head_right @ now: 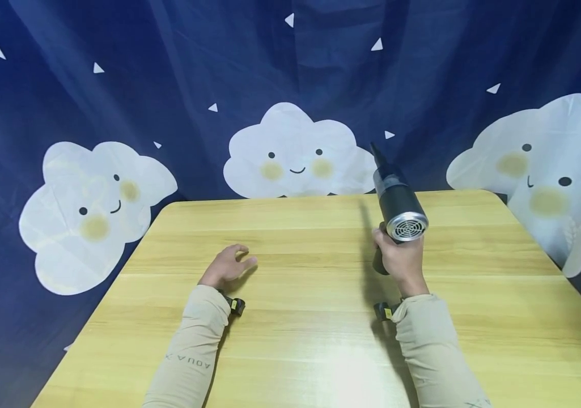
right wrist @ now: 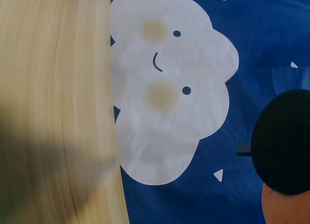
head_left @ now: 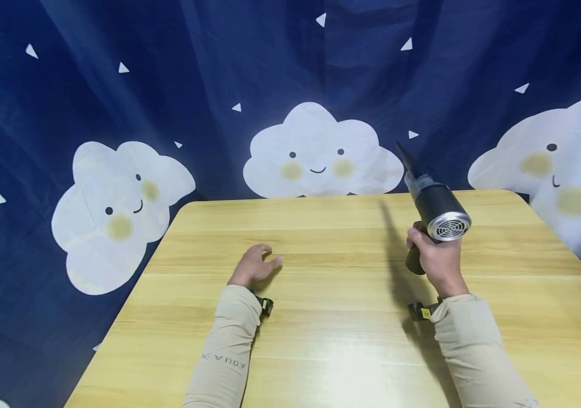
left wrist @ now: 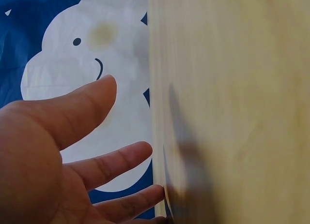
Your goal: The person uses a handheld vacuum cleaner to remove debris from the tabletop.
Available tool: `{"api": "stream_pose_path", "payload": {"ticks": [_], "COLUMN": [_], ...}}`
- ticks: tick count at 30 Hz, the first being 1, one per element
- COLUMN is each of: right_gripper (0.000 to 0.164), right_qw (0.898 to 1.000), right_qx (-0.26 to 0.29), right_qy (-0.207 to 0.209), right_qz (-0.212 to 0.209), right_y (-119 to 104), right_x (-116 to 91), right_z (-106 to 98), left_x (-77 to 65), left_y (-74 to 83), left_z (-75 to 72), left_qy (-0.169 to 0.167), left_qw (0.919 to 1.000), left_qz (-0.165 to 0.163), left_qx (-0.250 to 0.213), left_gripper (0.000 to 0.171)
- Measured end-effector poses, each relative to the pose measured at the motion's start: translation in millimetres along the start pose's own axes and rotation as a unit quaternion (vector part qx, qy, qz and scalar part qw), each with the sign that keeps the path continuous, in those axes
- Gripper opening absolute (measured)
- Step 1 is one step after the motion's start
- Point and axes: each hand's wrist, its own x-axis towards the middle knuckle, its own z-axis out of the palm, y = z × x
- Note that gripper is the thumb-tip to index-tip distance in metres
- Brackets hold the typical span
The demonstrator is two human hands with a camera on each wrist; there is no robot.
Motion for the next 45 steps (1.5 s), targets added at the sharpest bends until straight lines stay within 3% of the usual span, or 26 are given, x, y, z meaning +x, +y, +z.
{"api": "stream_pose_path", "payload": {"ticks": [6,16,19,21,23,26,31,37,45], "right_gripper": [0.020,0.026,0.026,0.032,0.039,0.048,0.048,0.048,0.052], "right_qw": [1.000,1.000,0.999,0.995,0.985,0.963,0.933,0.901,0.874], "right_qx": [0.000,0.006,-0.032,-0.096,-0.167,-0.261,-0.347,-0.407,-0.444], "right_qy": [-0.008,0.000,-0.007,-0.011,-0.013,-0.014,-0.043,-0.109,-0.196], "right_qz": [-0.004,0.006,0.008,-0.007,-0.029,-0.069,-0.091,-0.098,-0.034], "right_y": [-1,-1,0,3,5,9,12,19,21], "right_x": [2,6,7,8,9,9,8,9,9], "right_z": [-1,-7,-11,-14,-17,-20,-26,-31,-32], "left_x": [-0.2,0.4,0.2,0.3,0.4,0.8,0.9,1.6,0.1], "left_y": [-0.4,0.9,1.4,1.2,1.0,0.4,-0.2,0.0,0.7], "left_z": [-0.1,-2.0,-2.2,-1.9,-1.7,-0.9,-0.2,-0.6,-0.3], "left_qy": [0.000,-0.003,-0.002,-0.002,-0.002,-0.002,-0.002,0.001,0.004], "left_qw": [1.0000,1.0000,1.0000,0.9999,0.9999,1.0000,1.0000,1.0000,1.0000], "left_qz": [0.001,0.004,0.006,0.007,0.008,0.007,0.008,0.007,0.002], "left_qx": [0.004,0.007,0.006,0.007,0.007,0.005,0.004,0.002,-0.003], "left_gripper": [0.056,0.057,0.057,0.056,0.056,0.056,0.056,0.056,0.055]}}
